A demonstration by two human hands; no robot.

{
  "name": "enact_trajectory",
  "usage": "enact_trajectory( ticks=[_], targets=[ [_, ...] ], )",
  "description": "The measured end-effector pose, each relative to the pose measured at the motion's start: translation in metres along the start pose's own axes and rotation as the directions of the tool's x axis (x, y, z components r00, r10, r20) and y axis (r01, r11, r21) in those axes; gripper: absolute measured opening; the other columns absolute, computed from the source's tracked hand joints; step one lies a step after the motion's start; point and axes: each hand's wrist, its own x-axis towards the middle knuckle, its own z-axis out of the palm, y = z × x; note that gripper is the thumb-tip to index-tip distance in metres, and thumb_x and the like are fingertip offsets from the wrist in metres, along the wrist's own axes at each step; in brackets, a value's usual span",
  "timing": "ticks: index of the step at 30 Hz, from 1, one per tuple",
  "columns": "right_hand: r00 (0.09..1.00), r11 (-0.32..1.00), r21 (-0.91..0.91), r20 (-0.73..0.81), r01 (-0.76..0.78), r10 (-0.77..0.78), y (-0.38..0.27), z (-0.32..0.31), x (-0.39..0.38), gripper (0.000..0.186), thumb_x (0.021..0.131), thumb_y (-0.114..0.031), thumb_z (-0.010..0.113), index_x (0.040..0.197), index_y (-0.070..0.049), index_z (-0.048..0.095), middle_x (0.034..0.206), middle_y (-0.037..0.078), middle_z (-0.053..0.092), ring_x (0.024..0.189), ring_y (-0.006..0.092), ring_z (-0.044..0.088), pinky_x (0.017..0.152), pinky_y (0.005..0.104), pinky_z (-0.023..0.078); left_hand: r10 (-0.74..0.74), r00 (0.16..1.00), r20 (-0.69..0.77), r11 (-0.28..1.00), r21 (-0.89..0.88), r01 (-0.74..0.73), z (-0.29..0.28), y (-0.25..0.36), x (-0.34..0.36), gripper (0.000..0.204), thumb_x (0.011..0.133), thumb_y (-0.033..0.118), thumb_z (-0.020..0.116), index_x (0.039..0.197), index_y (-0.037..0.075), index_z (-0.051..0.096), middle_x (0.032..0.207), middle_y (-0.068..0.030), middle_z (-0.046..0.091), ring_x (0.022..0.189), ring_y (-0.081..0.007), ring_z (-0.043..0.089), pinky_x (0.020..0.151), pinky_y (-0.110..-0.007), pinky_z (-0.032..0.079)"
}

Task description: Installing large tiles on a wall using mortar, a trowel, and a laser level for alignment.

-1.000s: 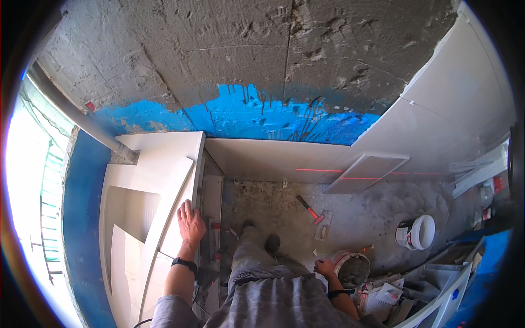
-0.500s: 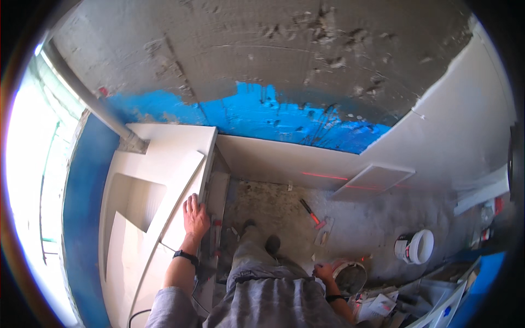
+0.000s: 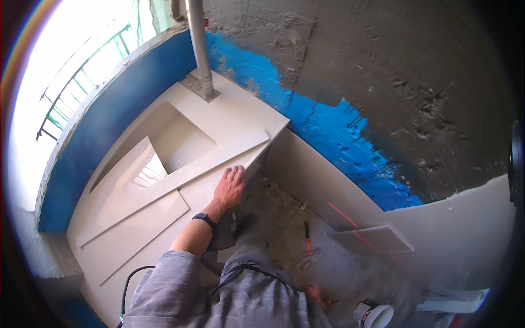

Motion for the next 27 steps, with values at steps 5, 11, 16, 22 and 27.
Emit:
enact_trajectory(
  ticks=[5, 11, 16, 22, 27],
  targets=[
    [0.989, 0.966, 0.211, 0.051, -0.146, 0.138, 0.006, -0.027, 0.028, 0.021, 0.096, -0.015, 0.063, 0.101, 0.004, 0.071, 0.083, 0.016, 0.073, 0.07, 0.0259, 0.072, 0.062, 0.0385, 0.059, -0.012, 1.0, -0.017, 1.0, -0.006, 0.012, -0.001, 0.005, 0.008, 0.025, 0.08, 0.017, 0.063, 0.098, 0.001, 0.072, 0.141, -0.0225, 0.049, 0.135, -0.0337, 0.046, 0.115, -0.046, 0.034],
    [0.953, 0.886, 0.351, 0.109, -0.303, 0.283, -0.057, -0.037, 0.017, 0.023, 0.099, -0.015, 0.062, 0.106, 0.005, 0.068, 0.085, 0.017, 0.073, 0.068, 0.0262, 0.072, 0.059, 0.0368, 0.059, -0.041, 0.999, -0.002, 0.999, -0.032, 0.041, 0.004, -0.005, -0.004, 0.025, 0.08, 0.017, 0.064, 0.099, 0.001, 0.072, 0.142, -0.0223, 0.048, 0.135, -0.034, 0.045, 0.115, -0.046, 0.034],
    [0.96, 0.9, 0.335, 0.121, -0.279, 0.253, -0.06, -0.039, 0.012, 0.023, 0.099, -0.016, 0.062, 0.105, 0.005, 0.068, 0.083, 0.016, 0.072, 0.067, 0.0257, 0.072, 0.059, 0.0363, 0.059, -0.061, 0.998, 0.029, 0.998, -0.016, 0.062, 0.003, -0.009, -0.013, 0.026, 0.081, 0.019, 0.065, 0.1, 0.003, 0.072, 0.143, -0.022, 0.048, 0.136, -0.0341, 0.044, 0.117, -0.047, 0.033],
    [0.986, 0.963, 0.215, 0.045, -0.165, 0.159, 0.008, -0.032, 0.018, 0.023, 0.098, -0.017, 0.062, 0.097, 0.005, 0.071, 0.081, 0.016, 0.072, 0.066, 0.0237, 0.071, 0.058, 0.0362, 0.058, -0.026, 1.0, 0.013, 0.999, -0.047, 0.027, 0.008, 0.0, 0.002, 0.03, 0.078, 0.021, 0.066, 0.1, 0.002, 0.073, 0.145, -0.0235, 0.049, 0.138, -0.0351, 0.043, 0.117, -0.048, 0.032],
    [0.975, 0.925, 0.309, 0.037, -0.219, 0.219, -0.007, -0.026, -0.002, 0.023, 0.098, -0.016, 0.061, 0.1, 0.004, 0.072, 0.081, 0.016, 0.073, 0.066, 0.0228, 0.07, 0.058, 0.0356, 0.057, -0.043, 0.999, 0.016, 0.998, -0.046, 0.044, 0.0, -0.003, -0.002, 0.031, 0.076, 0.021, 0.067, 0.1, 0.002, 0.073, 0.146, -0.0232, 0.047, 0.138, -0.0356, 0.043, 0.118, -0.048, 0.032]
  ],
)
